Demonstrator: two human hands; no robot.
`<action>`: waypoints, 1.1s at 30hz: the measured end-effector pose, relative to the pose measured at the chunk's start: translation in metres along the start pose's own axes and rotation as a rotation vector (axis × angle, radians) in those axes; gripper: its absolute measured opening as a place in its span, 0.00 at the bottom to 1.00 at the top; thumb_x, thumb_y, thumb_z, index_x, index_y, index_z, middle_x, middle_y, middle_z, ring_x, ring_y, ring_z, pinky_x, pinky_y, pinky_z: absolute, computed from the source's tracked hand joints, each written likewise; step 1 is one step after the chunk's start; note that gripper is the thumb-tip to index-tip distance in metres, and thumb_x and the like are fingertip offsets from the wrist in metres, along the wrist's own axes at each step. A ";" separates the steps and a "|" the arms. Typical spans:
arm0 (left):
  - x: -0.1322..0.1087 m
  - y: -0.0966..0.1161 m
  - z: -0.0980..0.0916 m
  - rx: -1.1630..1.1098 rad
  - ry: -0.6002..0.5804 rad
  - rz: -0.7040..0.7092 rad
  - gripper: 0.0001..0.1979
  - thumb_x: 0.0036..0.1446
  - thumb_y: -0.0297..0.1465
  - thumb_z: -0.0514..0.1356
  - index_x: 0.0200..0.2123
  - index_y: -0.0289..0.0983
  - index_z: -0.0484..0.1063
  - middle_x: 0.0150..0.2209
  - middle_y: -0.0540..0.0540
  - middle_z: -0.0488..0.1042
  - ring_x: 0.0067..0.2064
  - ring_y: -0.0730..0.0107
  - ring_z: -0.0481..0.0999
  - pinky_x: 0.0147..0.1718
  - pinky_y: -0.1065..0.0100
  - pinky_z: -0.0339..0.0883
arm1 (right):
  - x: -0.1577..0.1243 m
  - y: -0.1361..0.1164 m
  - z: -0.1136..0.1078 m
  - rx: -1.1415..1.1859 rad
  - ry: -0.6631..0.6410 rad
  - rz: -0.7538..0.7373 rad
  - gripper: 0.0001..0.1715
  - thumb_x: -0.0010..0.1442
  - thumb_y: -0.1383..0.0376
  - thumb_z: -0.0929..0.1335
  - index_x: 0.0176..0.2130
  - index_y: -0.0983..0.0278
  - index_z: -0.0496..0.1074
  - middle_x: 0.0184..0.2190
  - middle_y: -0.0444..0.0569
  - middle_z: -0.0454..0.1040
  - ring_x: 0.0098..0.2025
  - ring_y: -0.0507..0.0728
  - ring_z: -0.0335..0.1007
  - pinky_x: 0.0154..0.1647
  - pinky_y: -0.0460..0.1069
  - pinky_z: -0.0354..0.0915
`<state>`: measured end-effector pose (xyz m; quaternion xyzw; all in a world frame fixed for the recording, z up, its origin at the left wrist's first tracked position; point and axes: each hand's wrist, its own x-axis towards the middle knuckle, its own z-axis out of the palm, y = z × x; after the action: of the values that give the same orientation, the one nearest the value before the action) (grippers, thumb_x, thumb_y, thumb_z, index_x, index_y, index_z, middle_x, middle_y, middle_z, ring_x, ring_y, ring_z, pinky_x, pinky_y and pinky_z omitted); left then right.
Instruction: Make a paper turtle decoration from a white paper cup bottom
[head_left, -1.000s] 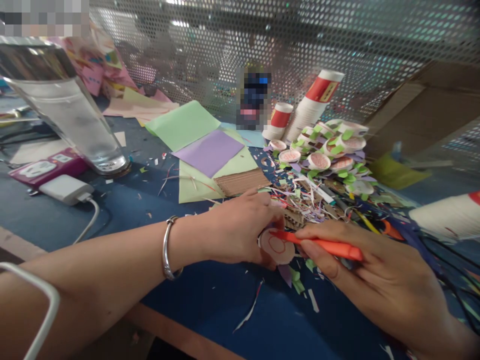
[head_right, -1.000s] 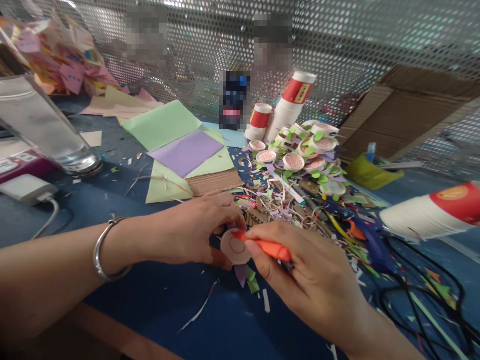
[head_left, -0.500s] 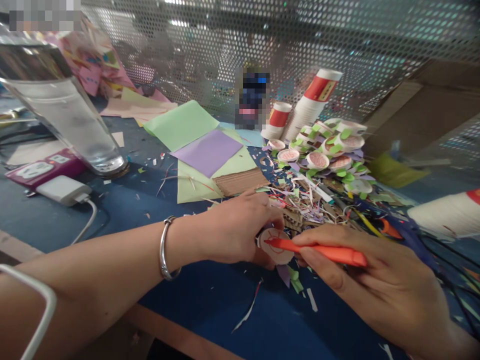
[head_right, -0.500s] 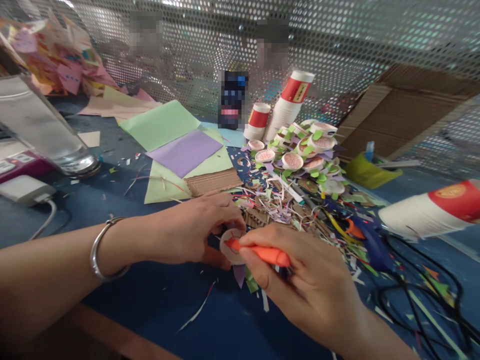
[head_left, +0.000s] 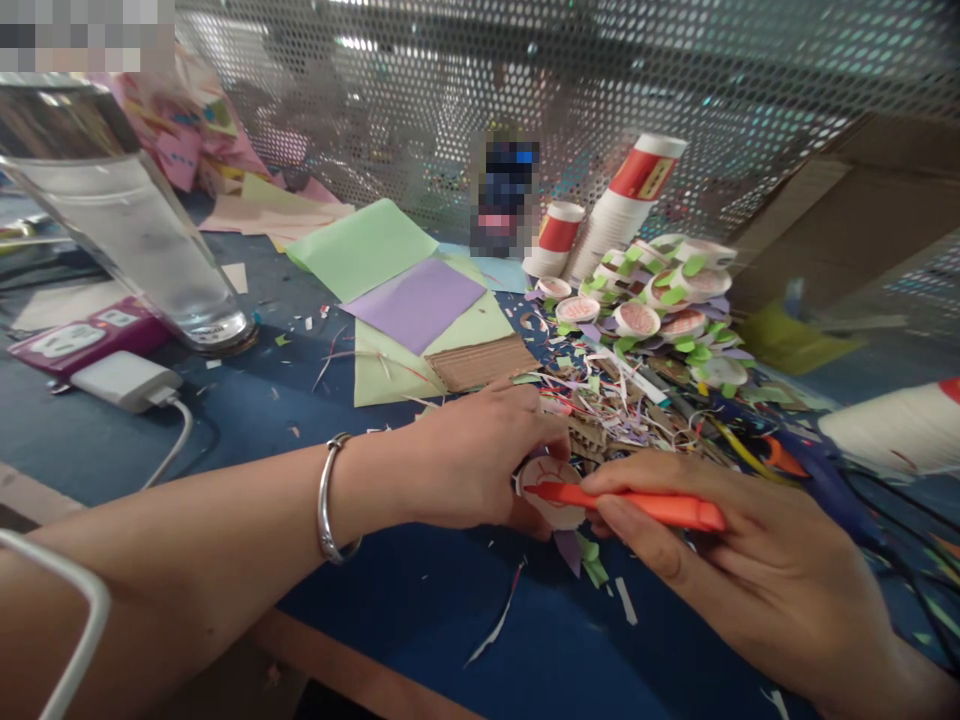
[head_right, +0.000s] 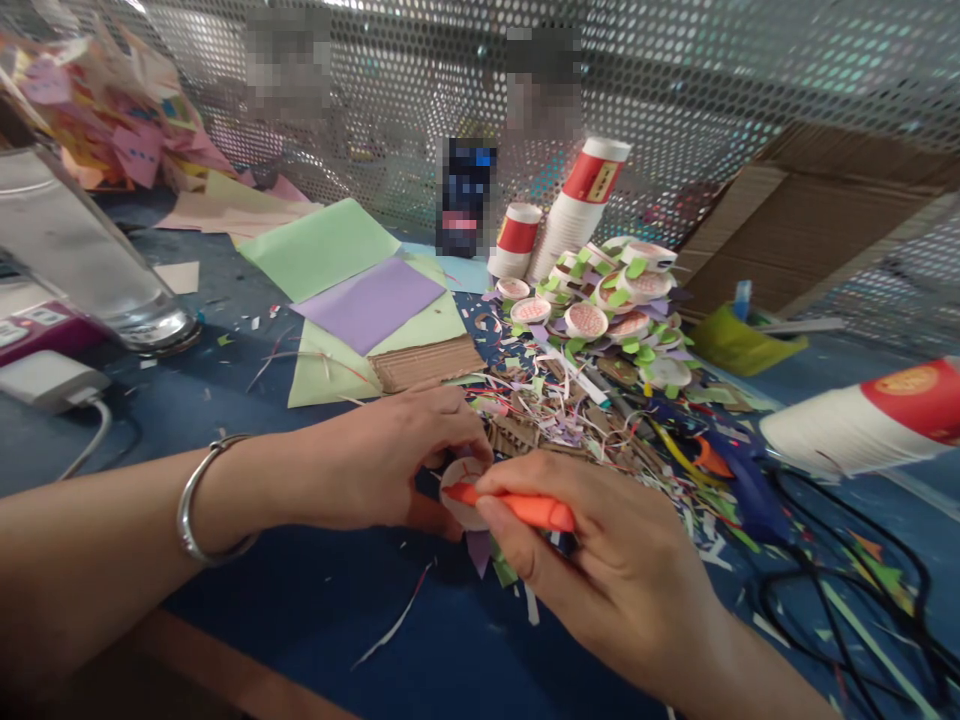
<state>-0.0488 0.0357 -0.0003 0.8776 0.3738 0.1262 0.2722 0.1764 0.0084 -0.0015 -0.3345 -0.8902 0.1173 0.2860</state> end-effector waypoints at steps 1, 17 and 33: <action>0.000 0.000 0.000 0.003 0.001 -0.003 0.22 0.47 0.36 0.73 0.45 0.37 0.74 0.43 0.45 0.72 0.46 0.60 0.70 0.41 0.66 0.61 | 0.000 0.000 0.000 -0.015 -0.001 0.003 0.10 0.63 0.70 0.68 0.43 0.55 0.73 0.36 0.39 0.82 0.34 0.49 0.79 0.36 0.42 0.71; 0.000 0.000 0.002 0.031 0.020 0.017 0.21 0.49 0.37 0.71 0.45 0.36 0.74 0.43 0.45 0.73 0.46 0.61 0.72 0.42 0.66 0.63 | -0.001 -0.001 0.003 0.148 0.116 0.132 0.08 0.62 0.66 0.68 0.35 0.51 0.75 0.27 0.32 0.79 0.23 0.48 0.72 0.26 0.43 0.66; 0.000 0.000 0.002 0.045 0.012 -0.009 0.23 0.48 0.37 0.72 0.47 0.38 0.75 0.46 0.44 0.73 0.49 0.59 0.71 0.44 0.64 0.66 | 0.001 -0.001 0.003 0.208 0.085 0.202 0.08 0.64 0.64 0.68 0.34 0.53 0.76 0.25 0.33 0.78 0.22 0.47 0.72 0.26 0.44 0.64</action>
<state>-0.0474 0.0348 -0.0022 0.8810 0.3822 0.1220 0.2507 0.1734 0.0081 -0.0030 -0.3956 -0.8222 0.2228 0.3432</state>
